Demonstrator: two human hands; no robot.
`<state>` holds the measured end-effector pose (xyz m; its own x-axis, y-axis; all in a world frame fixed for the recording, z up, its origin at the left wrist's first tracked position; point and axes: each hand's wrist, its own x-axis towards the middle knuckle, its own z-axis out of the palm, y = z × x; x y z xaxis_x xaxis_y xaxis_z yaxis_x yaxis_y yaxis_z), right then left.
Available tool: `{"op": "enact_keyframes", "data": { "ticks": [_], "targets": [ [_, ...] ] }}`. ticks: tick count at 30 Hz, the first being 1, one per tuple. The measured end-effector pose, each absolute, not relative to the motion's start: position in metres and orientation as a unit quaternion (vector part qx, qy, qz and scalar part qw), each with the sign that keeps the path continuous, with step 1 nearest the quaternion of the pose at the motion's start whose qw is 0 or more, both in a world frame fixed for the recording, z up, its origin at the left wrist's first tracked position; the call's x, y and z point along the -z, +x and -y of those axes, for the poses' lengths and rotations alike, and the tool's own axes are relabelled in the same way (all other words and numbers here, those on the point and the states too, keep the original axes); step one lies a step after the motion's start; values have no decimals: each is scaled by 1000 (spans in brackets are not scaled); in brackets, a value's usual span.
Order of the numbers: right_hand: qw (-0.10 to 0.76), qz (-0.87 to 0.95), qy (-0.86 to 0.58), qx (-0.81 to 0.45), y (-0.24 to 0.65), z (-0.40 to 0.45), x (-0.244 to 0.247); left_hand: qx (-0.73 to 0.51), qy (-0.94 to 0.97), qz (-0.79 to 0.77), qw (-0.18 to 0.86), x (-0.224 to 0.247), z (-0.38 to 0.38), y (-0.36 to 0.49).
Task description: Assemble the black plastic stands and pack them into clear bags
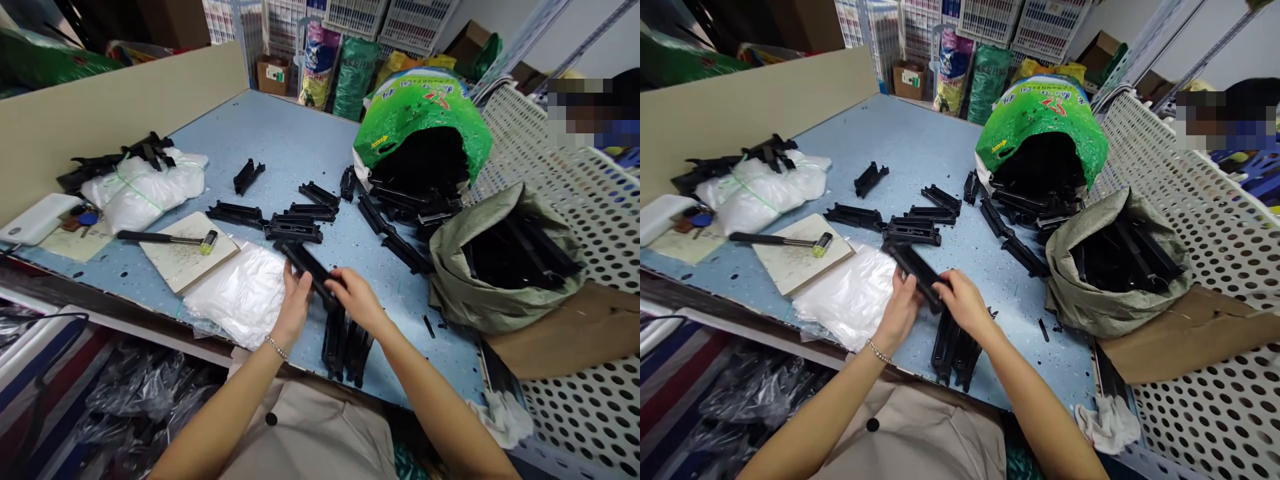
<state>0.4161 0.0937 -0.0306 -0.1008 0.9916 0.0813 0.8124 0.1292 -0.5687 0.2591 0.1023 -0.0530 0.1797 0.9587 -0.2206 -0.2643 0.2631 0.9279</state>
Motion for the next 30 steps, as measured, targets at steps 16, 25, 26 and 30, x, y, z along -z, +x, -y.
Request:
{"op": "enact_keyframes", "data": {
  "ticks": [16, 25, 26, 30],
  "targets": [
    [195, 807, -548, -101, 413, -65, 17, -381, 561, -466, 568, 13, -93, 246],
    [124, 823, -547, -92, 391, -72, 38, -223, 659, -569, 438, 51, -107, 233],
    [135, 806, -568, -94, 392, -91, 38, -204, 669, -574, 425, 55, -100, 236],
    [167, 760, -627, -49, 388, -174, 42, -151, 719, -580, 351, 67, -70, 255]
  ]
}}
